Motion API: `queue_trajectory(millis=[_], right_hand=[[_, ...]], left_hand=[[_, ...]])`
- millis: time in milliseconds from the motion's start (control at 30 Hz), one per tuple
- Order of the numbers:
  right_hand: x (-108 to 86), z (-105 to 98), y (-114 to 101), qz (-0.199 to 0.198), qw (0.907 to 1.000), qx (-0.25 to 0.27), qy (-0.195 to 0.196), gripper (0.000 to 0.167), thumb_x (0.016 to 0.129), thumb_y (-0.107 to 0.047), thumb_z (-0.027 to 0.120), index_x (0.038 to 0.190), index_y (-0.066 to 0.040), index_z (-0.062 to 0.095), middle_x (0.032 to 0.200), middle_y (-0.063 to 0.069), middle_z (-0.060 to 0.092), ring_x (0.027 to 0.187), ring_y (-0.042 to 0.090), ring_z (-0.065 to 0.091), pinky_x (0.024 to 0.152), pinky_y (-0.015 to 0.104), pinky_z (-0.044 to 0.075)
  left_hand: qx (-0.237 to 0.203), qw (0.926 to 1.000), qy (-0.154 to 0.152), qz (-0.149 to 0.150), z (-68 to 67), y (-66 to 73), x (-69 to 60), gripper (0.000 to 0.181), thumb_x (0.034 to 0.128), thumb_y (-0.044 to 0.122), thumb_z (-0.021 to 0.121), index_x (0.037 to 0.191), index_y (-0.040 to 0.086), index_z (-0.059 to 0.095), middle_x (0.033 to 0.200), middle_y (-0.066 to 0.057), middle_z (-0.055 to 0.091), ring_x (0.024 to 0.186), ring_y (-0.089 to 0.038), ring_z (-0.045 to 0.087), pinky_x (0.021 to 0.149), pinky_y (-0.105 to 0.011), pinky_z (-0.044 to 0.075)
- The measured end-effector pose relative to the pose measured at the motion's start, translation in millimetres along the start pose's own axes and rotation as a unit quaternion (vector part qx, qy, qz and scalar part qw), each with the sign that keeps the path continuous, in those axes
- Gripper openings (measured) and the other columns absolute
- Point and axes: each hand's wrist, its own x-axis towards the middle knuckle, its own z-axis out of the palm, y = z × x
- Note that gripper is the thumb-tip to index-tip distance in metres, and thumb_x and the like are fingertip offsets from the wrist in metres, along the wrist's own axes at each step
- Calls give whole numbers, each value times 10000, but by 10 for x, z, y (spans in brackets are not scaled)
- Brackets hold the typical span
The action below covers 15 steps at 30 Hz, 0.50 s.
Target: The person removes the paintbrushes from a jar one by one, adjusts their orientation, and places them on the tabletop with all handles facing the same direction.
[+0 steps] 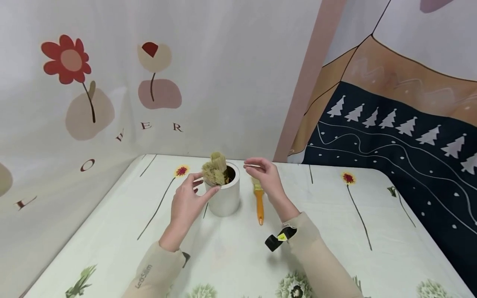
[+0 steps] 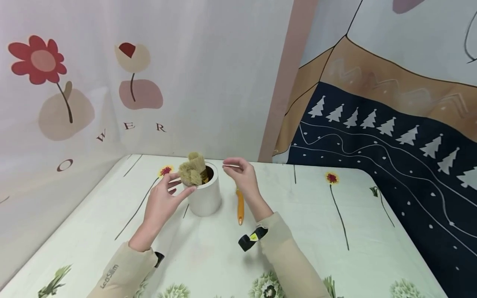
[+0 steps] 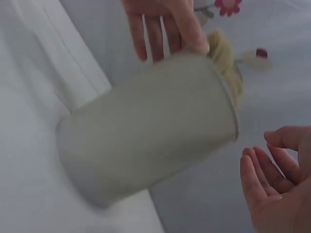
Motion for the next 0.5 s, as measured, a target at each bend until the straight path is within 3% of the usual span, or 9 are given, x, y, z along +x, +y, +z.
queue_trajectory(millis=[133, 267, 400, 500], right_hand=[[-40, 124, -142, -409, 9973, 97, -608, 279, 967, -57, 627, 1238, 6, 621, 1282, 190, 638, 1212, 282, 643, 1014, 297, 531], [-27, 213, -195, -643, 9898, -137, -1266, 295, 968, -44, 619, 1256, 19, 614, 1292, 209, 630, 1222, 325, 628, 1002, 318, 541], [1, 264, -259, -602, 9782, -651, -1876, 342, 955, -32, 634, 1294, 2, 603, 1316, 193, 626, 1240, 311, 621, 1011, 317, 535], [25, 291, -319, -550, 9645, -1354, -2200, 388, 935, -42, 668, 1316, -21, 601, 1334, 163, 624, 1239, 285, 623, 1021, 316, 528]], left_hand=[[26, 10000, -45, -15, 1, -6, 11, 702, 831, 462, 781, 1366, 84, 530, 1369, -145, 634, 1192, -308, 662, 882, -483, 561], [70, 10000, -67, -9, 0, -5, 10, 702, 837, 463, 777, 1369, 80, 526, 1382, -141, 625, 1195, -308, 661, 890, -484, 561], [52, 10000, -54, -27, 2, -1, 9, 705, 836, 467, 777, 1370, 81, 525, 1382, -139, 625, 1208, -298, 656, 897, -488, 557], [23, 10000, -43, -32, 4, 4, 12, 709, 835, 471, 777, 1370, 80, 524, 1377, -141, 628, 1210, -297, 654, 898, -489, 558]])
